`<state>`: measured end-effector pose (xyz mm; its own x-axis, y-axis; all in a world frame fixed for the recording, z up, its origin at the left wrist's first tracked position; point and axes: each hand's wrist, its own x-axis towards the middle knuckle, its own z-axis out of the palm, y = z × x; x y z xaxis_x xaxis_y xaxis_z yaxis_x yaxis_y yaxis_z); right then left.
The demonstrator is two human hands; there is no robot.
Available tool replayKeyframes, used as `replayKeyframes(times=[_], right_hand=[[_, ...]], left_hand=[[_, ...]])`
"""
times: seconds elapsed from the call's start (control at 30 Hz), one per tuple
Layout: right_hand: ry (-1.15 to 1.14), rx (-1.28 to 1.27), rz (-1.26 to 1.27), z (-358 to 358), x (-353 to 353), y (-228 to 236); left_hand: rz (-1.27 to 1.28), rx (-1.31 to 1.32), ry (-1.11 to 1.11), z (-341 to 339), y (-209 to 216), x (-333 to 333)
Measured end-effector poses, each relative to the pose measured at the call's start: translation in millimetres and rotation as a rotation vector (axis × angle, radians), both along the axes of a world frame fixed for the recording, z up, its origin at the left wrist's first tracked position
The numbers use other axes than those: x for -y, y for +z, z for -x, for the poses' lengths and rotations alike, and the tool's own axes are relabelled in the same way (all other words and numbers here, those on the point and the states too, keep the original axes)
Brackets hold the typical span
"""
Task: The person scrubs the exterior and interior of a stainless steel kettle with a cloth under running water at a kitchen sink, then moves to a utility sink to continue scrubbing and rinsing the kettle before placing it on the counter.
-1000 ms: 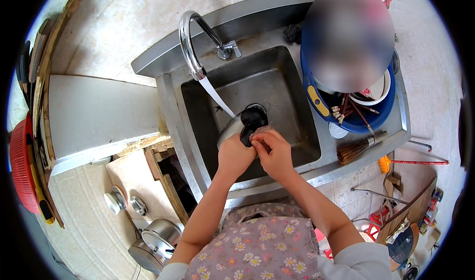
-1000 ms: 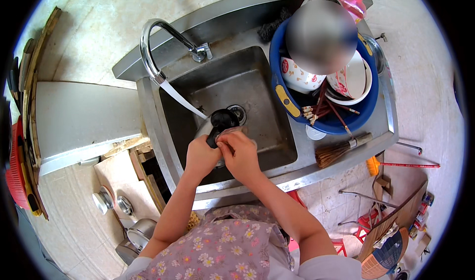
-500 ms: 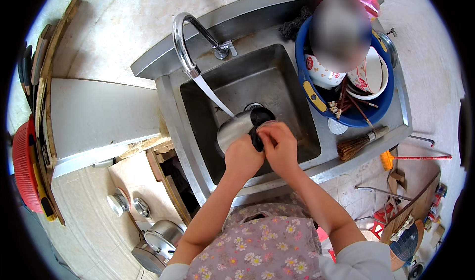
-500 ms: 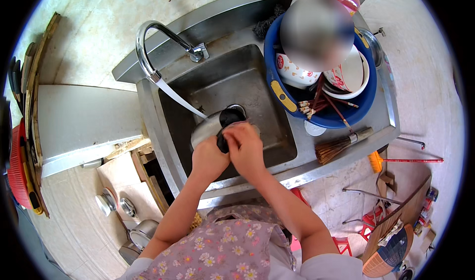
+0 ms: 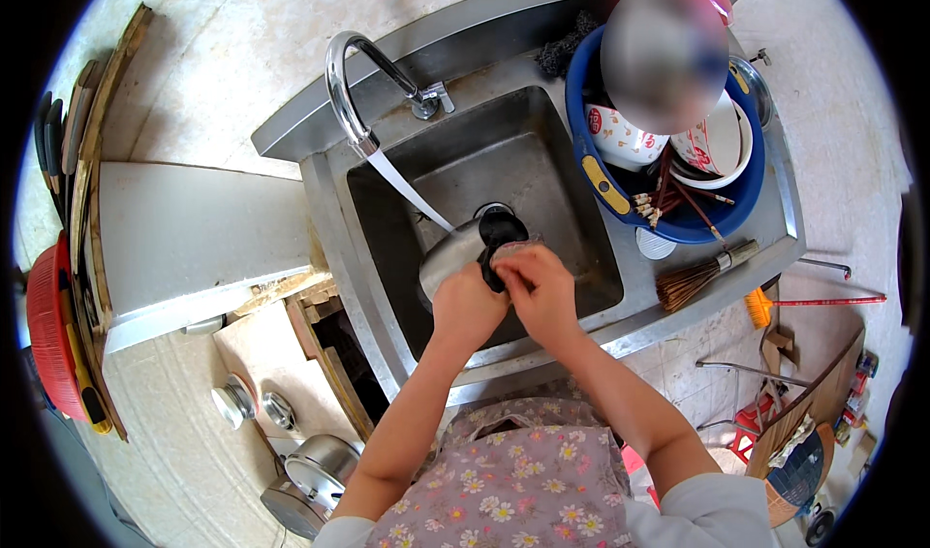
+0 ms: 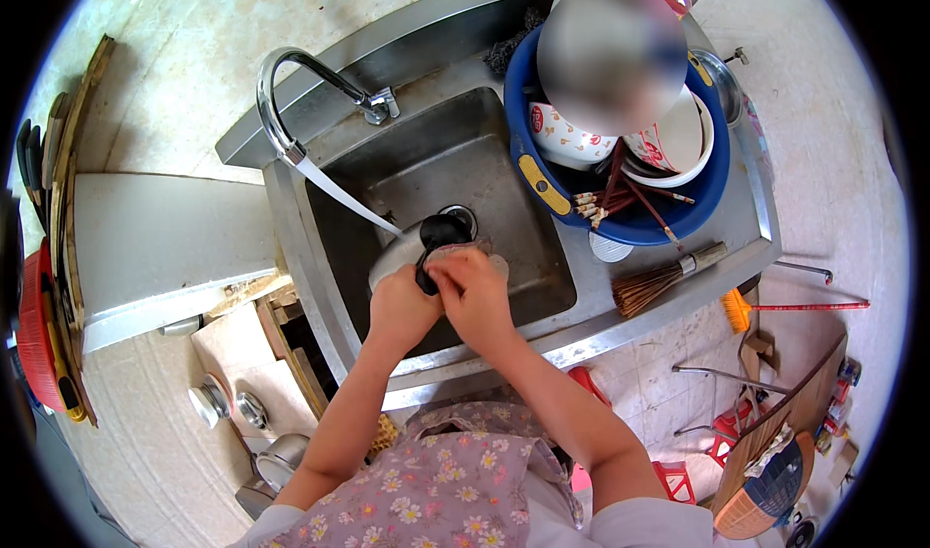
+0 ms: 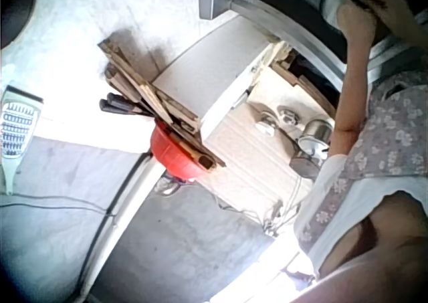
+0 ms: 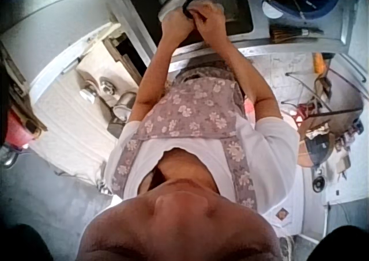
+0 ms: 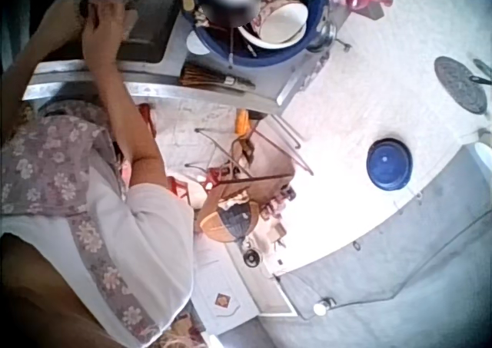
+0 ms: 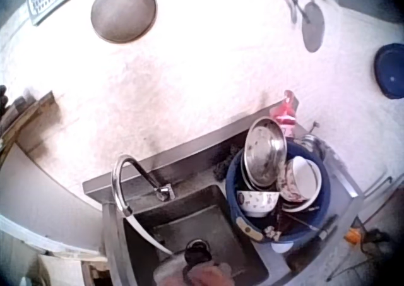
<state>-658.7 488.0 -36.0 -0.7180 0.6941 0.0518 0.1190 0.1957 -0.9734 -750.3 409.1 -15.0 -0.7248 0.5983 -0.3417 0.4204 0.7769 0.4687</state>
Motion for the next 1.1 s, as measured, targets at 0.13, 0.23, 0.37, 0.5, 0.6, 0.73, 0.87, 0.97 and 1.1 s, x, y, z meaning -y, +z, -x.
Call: replayKeyframes(times=[0.13,0.23,0.37,0.5,0.6,0.73,0.87,0.97,1.1], right_hand=[[-0.012,-0.038,-0.002,-5.0,-4.5,-10.7],[-0.020,0.007,0.057,-7.8,-1.1,-5.5],[0.032,-0.022,0.065,-2.8,-5.8,11.2],[0.026,0.087,-0.028,-4.8,-22.2,-7.2],[-0.019,0.084,0.168,0.9,-30.0,-9.4],[0.336,-0.030,-0.151,13.1,-23.3,-9.3],[0.474,0.090,-0.355,32.0,-40.0,-44.6],[0.388,0.146,0.295,45.0,-29.4,-60.2],[0.840,0.106,-0.271,63.5,-5.0,-47.5]], left_hand=[[0.006,0.027,-0.012,0.0,4.2,5.0],[-0.003,0.045,0.015,-0.7,5.3,5.3],[-0.032,0.069,0.011,-2.4,6.8,9.1],[0.000,0.034,-0.042,-5.9,13.0,11.2],[-0.003,0.026,-0.039,-3.0,9.1,18.0],[0.035,-0.080,-0.170,-5.0,-1.6,26.5],[0.105,-0.175,-0.412,3.1,1.3,38.4],[0.073,-0.193,-0.527,12.3,-2.9,50.9],[-0.007,-0.157,-0.718,21.8,-14.6,65.9]])
